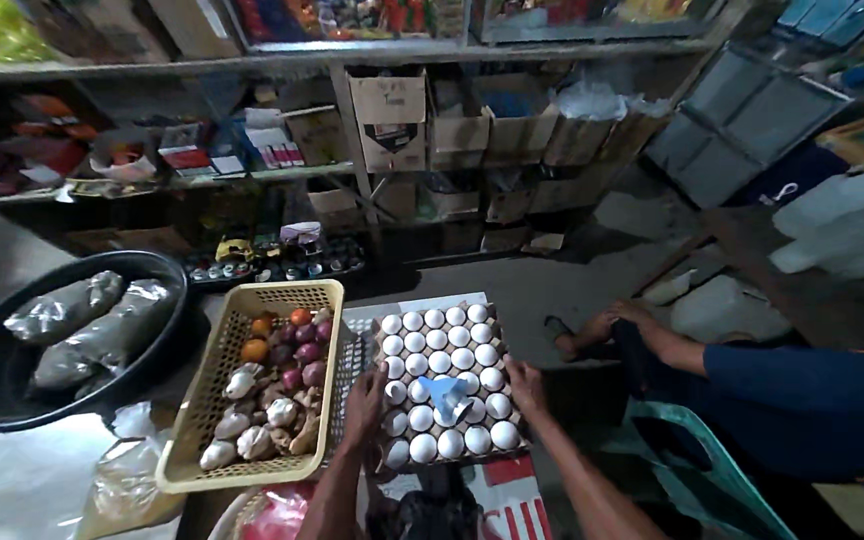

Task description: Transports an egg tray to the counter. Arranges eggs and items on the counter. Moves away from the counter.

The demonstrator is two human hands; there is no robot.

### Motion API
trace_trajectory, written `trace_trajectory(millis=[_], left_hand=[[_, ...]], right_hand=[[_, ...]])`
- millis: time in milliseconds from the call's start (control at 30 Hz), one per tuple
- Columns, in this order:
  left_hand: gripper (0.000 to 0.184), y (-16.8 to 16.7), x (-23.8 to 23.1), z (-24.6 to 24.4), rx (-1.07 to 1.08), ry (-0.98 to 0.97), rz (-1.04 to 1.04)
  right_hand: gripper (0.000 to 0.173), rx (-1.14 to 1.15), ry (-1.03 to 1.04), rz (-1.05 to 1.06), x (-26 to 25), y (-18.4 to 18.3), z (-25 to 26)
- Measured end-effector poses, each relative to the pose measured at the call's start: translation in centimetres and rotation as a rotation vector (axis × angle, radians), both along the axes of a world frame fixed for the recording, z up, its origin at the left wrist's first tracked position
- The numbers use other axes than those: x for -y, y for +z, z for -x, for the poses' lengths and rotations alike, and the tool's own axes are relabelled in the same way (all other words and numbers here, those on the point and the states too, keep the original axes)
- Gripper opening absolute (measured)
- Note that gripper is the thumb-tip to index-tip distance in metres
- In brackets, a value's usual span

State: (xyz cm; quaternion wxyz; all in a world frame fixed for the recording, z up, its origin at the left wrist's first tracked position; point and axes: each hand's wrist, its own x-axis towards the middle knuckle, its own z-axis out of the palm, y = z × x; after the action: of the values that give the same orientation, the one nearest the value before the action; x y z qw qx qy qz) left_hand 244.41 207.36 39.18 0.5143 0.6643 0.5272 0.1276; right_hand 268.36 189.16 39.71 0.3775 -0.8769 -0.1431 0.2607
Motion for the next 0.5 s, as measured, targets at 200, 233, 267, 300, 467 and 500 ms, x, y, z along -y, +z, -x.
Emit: trace_trajectory(millis=[200,233,267,300,467,500], left_hand=[[0.060,0.6,-2.6,-2.3,-0.064,-0.012,-0.017],[0.061,0.6,-2.8,-2.6,-0.071,-0.013,-0.019],[0.060,0.7,-3.0,-2.9,-0.080,-0.012,-0.023],[0.060,0.8,-3.1,-3.1,-0.089,-0.009,-0.020],[0.059,0.5,-3.2,-3.7,-0.082,0.011,-0.027],[0.059,0.4,-3.2,-3.6,-0.083,0.009,-0.029]], right_hand=[[0.053,-0.040,0.069,0.001,-2.7,-0.5,-2.8],[0.053,-0.049,0.081,0.003,-2.9,-0.5,-3.2],[0.053,-0.059,0.095,0.005,-3.1,-0.5,-3.6],[0.054,-0.066,0.107,0.003,-3.2,-0.4,-3.9],[0.055,-0.089,0.156,-0.001,-3.4,-0.3,-4.9],[0.056,-0.094,0.162,0.004,-3.4,-0.3,-5.0]])
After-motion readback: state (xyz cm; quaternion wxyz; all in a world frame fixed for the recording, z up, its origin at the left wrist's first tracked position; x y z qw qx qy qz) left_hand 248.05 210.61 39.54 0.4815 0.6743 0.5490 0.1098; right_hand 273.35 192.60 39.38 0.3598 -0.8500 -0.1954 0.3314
